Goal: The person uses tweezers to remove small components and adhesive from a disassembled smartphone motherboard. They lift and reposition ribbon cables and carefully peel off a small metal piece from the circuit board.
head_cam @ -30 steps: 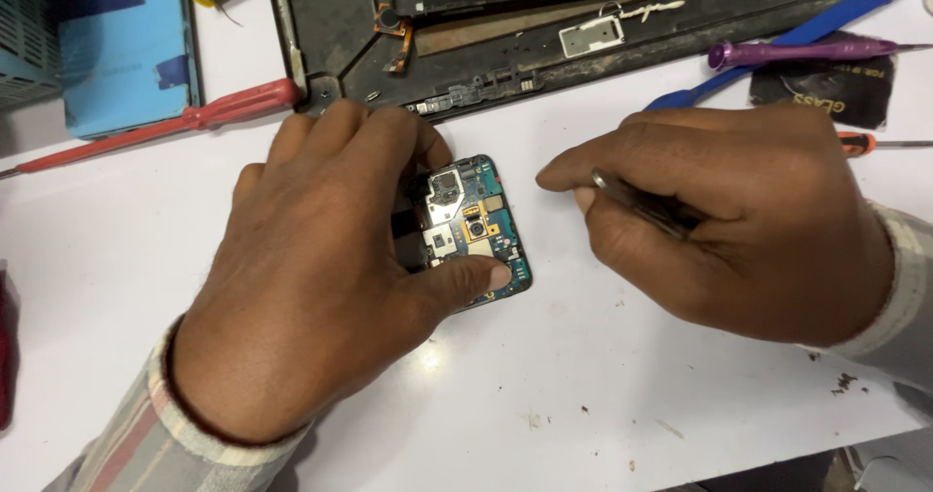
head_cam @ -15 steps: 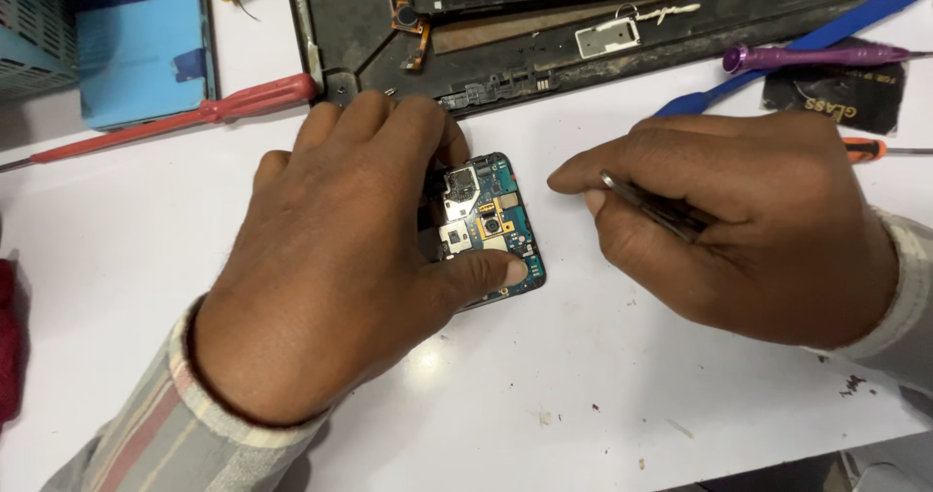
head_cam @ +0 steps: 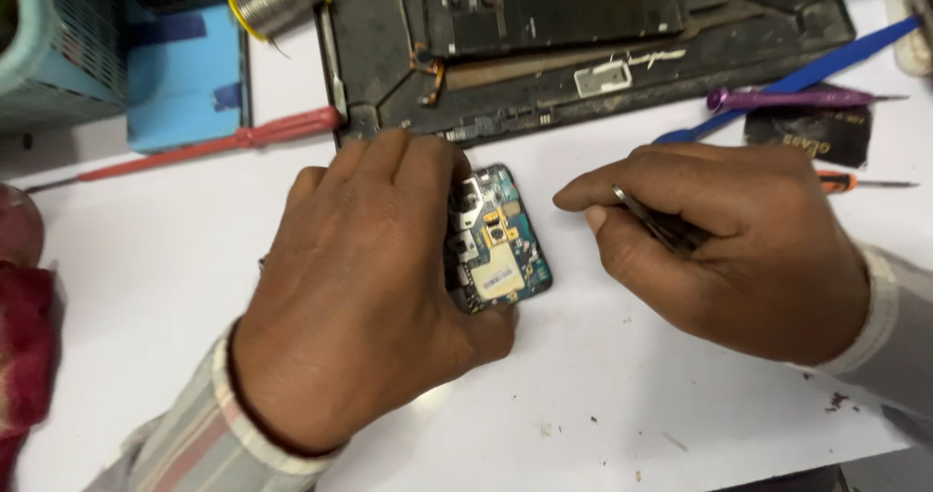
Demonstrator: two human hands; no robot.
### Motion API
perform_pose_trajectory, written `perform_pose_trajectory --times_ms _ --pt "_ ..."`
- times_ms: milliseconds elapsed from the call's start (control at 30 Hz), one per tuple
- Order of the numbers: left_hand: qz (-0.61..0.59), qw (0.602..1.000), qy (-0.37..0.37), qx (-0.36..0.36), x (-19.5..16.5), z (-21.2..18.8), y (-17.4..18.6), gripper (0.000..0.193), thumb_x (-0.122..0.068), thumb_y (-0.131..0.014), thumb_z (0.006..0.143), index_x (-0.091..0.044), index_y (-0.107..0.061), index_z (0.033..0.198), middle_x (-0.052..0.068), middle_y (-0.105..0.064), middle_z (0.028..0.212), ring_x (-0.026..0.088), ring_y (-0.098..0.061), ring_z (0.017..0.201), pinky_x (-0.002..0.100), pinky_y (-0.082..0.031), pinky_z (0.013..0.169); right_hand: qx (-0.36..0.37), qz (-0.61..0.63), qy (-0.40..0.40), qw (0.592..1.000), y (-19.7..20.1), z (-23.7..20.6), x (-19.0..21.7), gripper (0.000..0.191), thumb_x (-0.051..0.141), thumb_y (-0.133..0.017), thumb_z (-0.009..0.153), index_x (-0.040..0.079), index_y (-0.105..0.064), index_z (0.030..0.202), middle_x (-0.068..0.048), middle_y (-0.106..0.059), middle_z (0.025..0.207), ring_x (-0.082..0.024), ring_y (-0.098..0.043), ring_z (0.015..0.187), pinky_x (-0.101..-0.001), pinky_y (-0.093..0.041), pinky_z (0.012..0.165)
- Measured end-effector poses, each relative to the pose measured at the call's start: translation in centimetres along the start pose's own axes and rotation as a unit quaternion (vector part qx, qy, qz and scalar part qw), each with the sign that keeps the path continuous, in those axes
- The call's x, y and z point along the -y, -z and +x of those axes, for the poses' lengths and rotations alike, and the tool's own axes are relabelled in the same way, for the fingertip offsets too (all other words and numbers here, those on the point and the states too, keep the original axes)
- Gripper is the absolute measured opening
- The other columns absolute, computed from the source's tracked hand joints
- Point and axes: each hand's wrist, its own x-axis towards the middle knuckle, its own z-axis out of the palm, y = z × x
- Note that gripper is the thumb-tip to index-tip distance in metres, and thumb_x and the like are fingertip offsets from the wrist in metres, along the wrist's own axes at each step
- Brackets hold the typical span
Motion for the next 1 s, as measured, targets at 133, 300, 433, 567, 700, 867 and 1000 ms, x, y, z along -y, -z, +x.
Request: perform_pose_trajectory --times_ms 133,300,433,567,700,867,1000 --pt "-0.134 0.986 0.072 -0.064 -1.1 0.5 1.0 0.074 -0.033 -0.092 0.061 0.0 -0.055 0.116 0.011 -0.066 0.091 0.025 -0.068 0.076 0.039 -0.055 0.067 0.03 0.192 -0.178 0.965 0.7 0.3 0.4 0.017 0.008 -0.072 0.091 0.004 -0.08 0.105 0.003 -0.063 0.061 -0.002 -0.045 0.05 -0.0207 -0.034 0.042" --pt "-0.296 0.936 0.095 -0.165 -2.7 0.3 2.2 0.079 -0.034 -0.089 0.062 0.001 -0.049 0.121 0.006 -0.069 0.096 0.014 -0.072 0.084 0.03 -0.061 0.075 0.013 0.272 -0.111 0.956 2.6 1.3 2.9 0.027 0.01 -0.069 0.086 0.001 -0.074 0.111 0.004 -0.068 0.075 0.0 -0.054 0.064 -0.0204 -0.044 0.053" --pt "-0.289 0.922 0.088 -0.243 -2.9 0.1 2.5 0.081 -0.031 -0.092 0.062 0.002 -0.049 0.121 0.009 -0.072 0.099 0.017 -0.071 0.09 0.031 -0.06 0.084 -0.07 0.171 -0.054 0.981 2.3 2.1 5.8 0.024 0.013 -0.079 0.083 0.001 -0.077 0.104 -0.001 -0.068 0.078 -0.003 -0.048 0.055 -0.0207 -0.036 0.047" --pt "-0.285 0.915 0.094 -0.272 -2.3 0.2 2.6 0.091 -0.033 -0.096 0.06 0.004 -0.048 0.127 0.011 -0.07 0.105 0.019 -0.072 0.096 0.031 -0.058 0.088 -0.166 0.132 -0.068 0.975 1.1 2.7 7.0 0.02 0.009 -0.076 0.081 0.0 -0.077 0.099 -0.004 -0.069 0.08 -0.005 -0.054 0.055 -0.0214 -0.038 0.048" --pt "-0.341 0.9 0.055 -0.265 -2.4 0.1 2.9 0.09 -0.029 -0.092 0.066 0.002 -0.044 0.137 0.011 -0.07 0.11 0.02 -0.073 0.102 0.031 -0.057 0.094 -0.194 0.101 -0.065 0.974 0.7 2.5 6.9 0.025 0.011 -0.075 0.076 0.0 -0.076 0.098 -0.007 -0.071 0.085 -0.009 -0.06 0.065 -0.0208 -0.044 0.051" --pt "-0.339 0.902 -0.009 -0.267 -2.7 -0.1 3.7 0.062 -0.017 -0.088 0.072 -0.002 -0.061 0.126 0.016 -0.068 0.11 0.025 -0.072 0.105 0.035 -0.055 0.094 -0.227 0.104 -0.067 0.966 0.9 2.1 6.5 0.023 0.013 -0.072 0.08 0.001 -0.076 0.099 -0.008 -0.074 0.085 -0.012 -0.066 0.072 -0.022 -0.05 0.058" --pt "-0.374 0.892 -0.015 -0.252 -2.5 -0.2 3.7 0.04 -0.018 -0.086 0.078 -0.004 -0.071 0.113 0.014 -0.07 0.104 0.021 -0.074 0.095 0.033 -0.059 0.083 -0.207 0.103 -0.047 0.972 1.0 2.1 6.1 0.02 0.018 -0.074 0.085 0.002 -0.078 0.098 -0.009 -0.073 0.09 -0.013 -0.068 0.074 -0.0206 -0.051 0.057"
